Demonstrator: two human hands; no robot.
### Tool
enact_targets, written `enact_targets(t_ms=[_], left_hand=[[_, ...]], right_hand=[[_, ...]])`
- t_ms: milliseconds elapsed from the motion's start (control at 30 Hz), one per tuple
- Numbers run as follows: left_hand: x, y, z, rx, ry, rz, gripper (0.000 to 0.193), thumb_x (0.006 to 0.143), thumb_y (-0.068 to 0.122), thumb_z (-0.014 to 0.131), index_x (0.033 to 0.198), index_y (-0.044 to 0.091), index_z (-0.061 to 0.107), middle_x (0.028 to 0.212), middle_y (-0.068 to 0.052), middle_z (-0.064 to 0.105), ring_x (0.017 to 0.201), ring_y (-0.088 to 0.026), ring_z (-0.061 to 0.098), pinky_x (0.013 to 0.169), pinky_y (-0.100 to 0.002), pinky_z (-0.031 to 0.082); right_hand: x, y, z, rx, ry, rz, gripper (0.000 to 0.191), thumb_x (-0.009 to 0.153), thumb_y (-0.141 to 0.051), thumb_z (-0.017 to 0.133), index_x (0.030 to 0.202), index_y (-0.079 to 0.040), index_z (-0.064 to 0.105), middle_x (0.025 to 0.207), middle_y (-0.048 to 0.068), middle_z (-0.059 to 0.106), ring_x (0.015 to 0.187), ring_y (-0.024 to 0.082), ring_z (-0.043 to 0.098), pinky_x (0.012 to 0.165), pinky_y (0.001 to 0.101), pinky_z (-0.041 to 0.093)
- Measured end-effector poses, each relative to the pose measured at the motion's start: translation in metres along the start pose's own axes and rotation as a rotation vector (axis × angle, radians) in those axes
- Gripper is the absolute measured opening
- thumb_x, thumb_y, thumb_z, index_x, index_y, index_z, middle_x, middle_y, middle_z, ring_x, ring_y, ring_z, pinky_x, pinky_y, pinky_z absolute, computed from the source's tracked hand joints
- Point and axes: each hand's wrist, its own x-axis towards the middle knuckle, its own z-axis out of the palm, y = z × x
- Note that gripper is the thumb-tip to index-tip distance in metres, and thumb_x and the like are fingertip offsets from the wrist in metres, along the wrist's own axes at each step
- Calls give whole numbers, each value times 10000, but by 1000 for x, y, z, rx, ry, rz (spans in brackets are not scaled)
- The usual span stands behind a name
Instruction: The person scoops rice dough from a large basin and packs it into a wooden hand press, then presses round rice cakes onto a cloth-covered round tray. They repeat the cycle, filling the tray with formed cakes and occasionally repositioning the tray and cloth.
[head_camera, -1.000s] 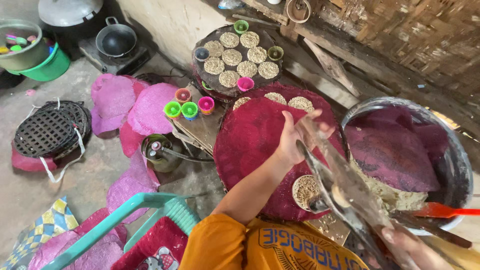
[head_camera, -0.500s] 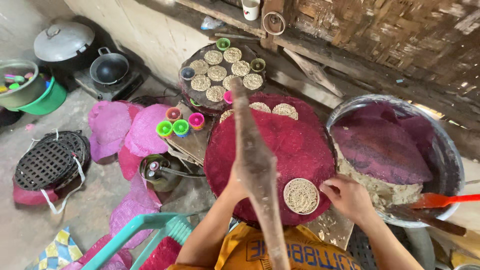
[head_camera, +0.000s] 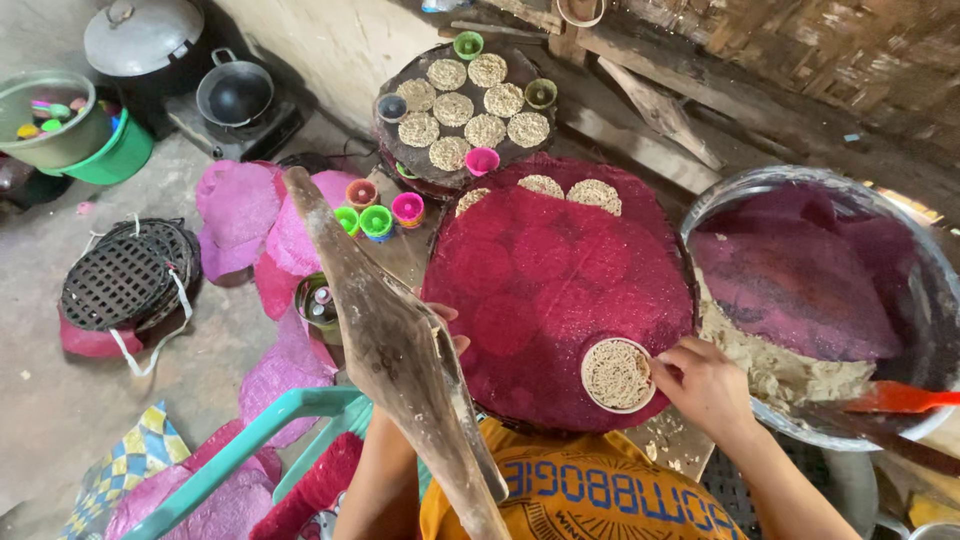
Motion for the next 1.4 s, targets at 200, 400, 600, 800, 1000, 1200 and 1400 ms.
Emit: enact_targets(t_ms=[200,400,600,800,1000,1200,1400], left_hand=[[3,1,2,-10,-3,10,543,803,231,831,1260,23,622,1147,-134,713,1035,-251,722,927,-441,613],[-2,5,0,-27,-2,21,540,802,216,832,1255,20,611,1138,-131,708,1028,-249,716,919,-456,613],[-10,9,-4,-38,1,46,538,801,200,834,1250,18,600,1128,-128,702,1020,-247,710,911,-471,613],[-19,18,-11,-49,8,61,536,800,184,836,1245,15,590,1119,-125,697,1013,-246,704,903,-486,613],[-26,17,-22,-67,15,79,535,799,168,838,1241,12,579,1110,-122,692,1005,-244,699,895,-502,613],[-28,16,-25,-47,-18,78,535,798,152,839,1236,9,568,1101,-120,687,997,-242,693,887,-517,613],[-29,21,29,895,101,400,498,824,232,770,1239,19,597,1107,-132,688,1024,-293,686,965,-552,553]], right_hand=[[0,-14,-8,2,123,-186,189,820,-260,764,752,-88,724,782,29,675,716,229,678,616,370,556],[1,-35,-21,63,189,-251,150,798,-239,763,775,-99,715,799,34,671,750,253,676,654,383,556],[33,-75,3,126,-12,-386,190,813,-267,753,745,-98,700,763,52,641,698,265,658,582,401,541],[59,-89,36,119,-116,-449,221,834,-318,732,734,-127,684,778,23,646,764,253,669,611,412,553],[55,-81,42,7,-210,-377,231,826,-356,733,766,-135,705,822,6,662,792,249,686,630,406,567],[57,-89,29,-75,-244,-316,292,843,-429,726,784,-143,724,849,11,667,799,254,694,619,411,567],[30,-105,-13,584,-304,-387,618,932,-519,582,1343,-64,654,1016,88,727,927,217,724,805,385,590]])
